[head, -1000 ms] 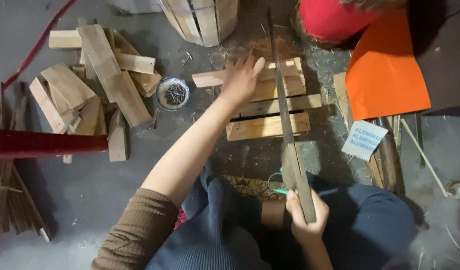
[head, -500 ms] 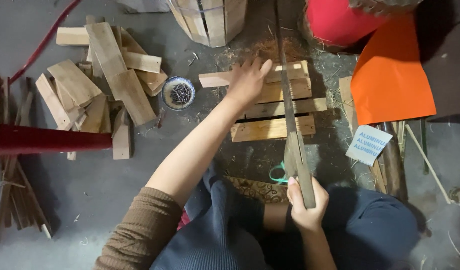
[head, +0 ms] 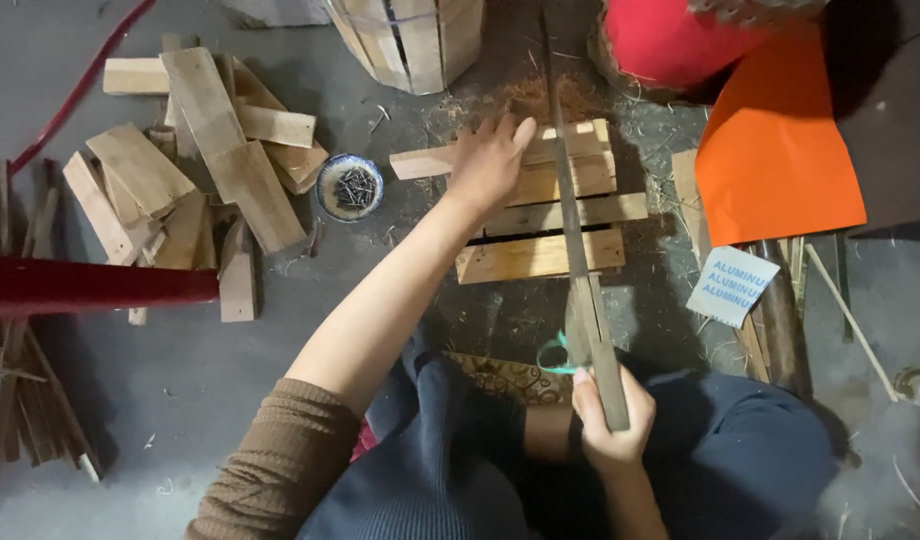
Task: A person is sitting on the floor and using a hand saw to cut small wooden planks into shorter pieces.
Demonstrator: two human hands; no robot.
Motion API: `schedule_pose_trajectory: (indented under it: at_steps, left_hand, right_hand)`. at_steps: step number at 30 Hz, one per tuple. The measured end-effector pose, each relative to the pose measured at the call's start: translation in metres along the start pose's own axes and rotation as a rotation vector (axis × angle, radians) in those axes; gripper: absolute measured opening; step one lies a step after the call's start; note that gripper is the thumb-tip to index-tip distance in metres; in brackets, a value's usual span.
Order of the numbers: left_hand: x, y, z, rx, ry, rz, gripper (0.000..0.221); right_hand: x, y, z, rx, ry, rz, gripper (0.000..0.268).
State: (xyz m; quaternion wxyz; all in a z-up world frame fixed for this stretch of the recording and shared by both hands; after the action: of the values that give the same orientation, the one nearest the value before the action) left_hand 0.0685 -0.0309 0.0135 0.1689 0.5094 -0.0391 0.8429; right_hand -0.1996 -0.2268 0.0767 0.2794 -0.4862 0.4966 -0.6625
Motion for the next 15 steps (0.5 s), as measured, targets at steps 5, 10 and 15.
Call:
schedule_pose_trajectory:
  at_steps: [5, 10, 15]
  left_hand:
    - [-0.001, -0.001, 0.002, 0.002, -0.020, 0.002, 0.034]
    - [-0.004, -0.001, 0.006, -0.011, -0.054, 0.037, 0.031]
    - [-0.014, -0.001, 0.002, -0.031, -0.142, 0.033, 0.030]
  right_hand:
    - [-0.022, -0.021, 0.020, 0.033, -0.011, 0.103, 0.013]
    - [0.004, 0.011, -0.011, -0.012, 0.025, 0.036, 0.007]
    - [0.007, -0.001, -0.006, -0.002, 0.019, -0.049, 0.007]
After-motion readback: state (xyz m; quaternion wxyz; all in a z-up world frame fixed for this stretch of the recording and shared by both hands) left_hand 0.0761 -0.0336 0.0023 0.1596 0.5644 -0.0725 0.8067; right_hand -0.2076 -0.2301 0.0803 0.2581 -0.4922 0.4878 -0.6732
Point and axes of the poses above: each hand's wrist, its own z-axis towards the middle knuckle, its own x-axis out of the back of the hand, y = z × x, the point moved 7 cm from there along z, towards the middle knuckle, and after that the axes turned 14 degrees about y, right-handed, at the moved point
